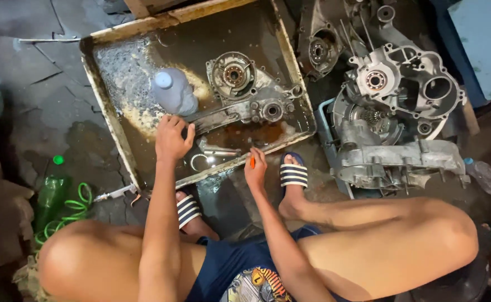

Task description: Cleaning motorcycle engine components with a toothbrush and cleaning fluid in a metal tray

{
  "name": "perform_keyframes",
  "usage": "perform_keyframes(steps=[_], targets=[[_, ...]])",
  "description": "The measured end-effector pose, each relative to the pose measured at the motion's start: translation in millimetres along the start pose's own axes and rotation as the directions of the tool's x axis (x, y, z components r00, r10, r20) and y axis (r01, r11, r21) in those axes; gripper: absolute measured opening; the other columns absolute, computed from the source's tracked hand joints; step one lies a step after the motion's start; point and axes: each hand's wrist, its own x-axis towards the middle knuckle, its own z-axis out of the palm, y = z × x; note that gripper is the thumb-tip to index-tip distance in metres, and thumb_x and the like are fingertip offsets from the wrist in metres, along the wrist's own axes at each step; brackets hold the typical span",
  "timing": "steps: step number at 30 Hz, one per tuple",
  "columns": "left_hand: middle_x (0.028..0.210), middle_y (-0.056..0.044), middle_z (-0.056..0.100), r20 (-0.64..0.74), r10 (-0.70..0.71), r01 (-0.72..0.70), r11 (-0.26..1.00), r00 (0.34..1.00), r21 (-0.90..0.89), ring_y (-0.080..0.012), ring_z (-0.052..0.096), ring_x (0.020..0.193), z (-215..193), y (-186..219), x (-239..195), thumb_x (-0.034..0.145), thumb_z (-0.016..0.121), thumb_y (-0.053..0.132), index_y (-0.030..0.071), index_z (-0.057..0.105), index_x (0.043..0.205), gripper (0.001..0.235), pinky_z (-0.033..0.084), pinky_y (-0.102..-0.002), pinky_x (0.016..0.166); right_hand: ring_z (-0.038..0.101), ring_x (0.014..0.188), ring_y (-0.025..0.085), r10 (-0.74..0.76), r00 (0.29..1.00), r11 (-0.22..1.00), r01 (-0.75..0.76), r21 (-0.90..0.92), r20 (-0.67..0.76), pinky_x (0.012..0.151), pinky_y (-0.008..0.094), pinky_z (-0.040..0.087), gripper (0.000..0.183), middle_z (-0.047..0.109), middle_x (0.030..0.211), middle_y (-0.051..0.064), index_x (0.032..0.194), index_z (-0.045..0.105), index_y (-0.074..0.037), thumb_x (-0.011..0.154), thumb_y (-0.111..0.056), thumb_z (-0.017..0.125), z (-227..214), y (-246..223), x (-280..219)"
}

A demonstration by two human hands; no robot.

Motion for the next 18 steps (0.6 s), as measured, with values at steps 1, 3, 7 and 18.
perform_keyframes(steps=[1,3,7,18], targets=[[0.082,-0.009,0.068,-0.001,-0.002,0.002,1.0,1.0,0.001,-0.0293,0.065,0.09,-1,0,1,0.095,0.069,0.033,0.013,0.071,0.076,0.028,0.053,-0.04,0.083,0.071,0.099,0.041,-0.001,1.0,1.0,0.001,0.0,0.002,0.085,0.046,0.059,0.022,0.07,0.108,0.019,0.11,0.075,0.002,0.089,0.001,0.069,2,-7,3],[0.082,-0.009,0.067,0.014,0.001,-0.002,1.0,1.0,0.029,-0.0302,0.065,0.091,-2,1,1,0.096,0.068,0.034,0.013,0.071,0.076,0.03,0.054,-0.041,0.083,0.073,0.1,0.036,0.0,1.0,0.998,0.001,0.061,-0.006,0.086,0.044,0.058,0.019,0.074,0.107,0.013,0.111,0.078,-0.003,0.094,-0.001,0.069,4,-21,7],[0.081,-0.008,0.065,0.016,0.001,-0.001,1.0,1.0,0.028,-0.0291,0.063,0.091,0,0,1,0.096,0.067,0.035,0.013,0.069,0.075,0.03,0.054,-0.041,0.079,0.069,0.113,0.036,-0.063,0.985,0.988,0.084,0.128,-0.159,0.099,0.044,0.053,0.02,0.07,0.117,0.017,0.117,0.075,-0.001,0.1,-0.005,0.065,13,-36,39],[0.081,-0.008,0.063,-0.028,0.035,-0.035,0.999,0.999,-0.007,-0.0303,0.062,0.088,4,-4,0,0.092,0.071,0.03,0.013,0.067,0.073,0.026,0.053,-0.041,0.076,0.073,0.107,0.032,0.325,0.942,0.651,-0.285,0.704,0.082,0.097,0.04,0.059,0.019,0.074,0.115,0.024,0.117,0.074,-0.001,0.103,-0.008,0.064,68,-2,25]])
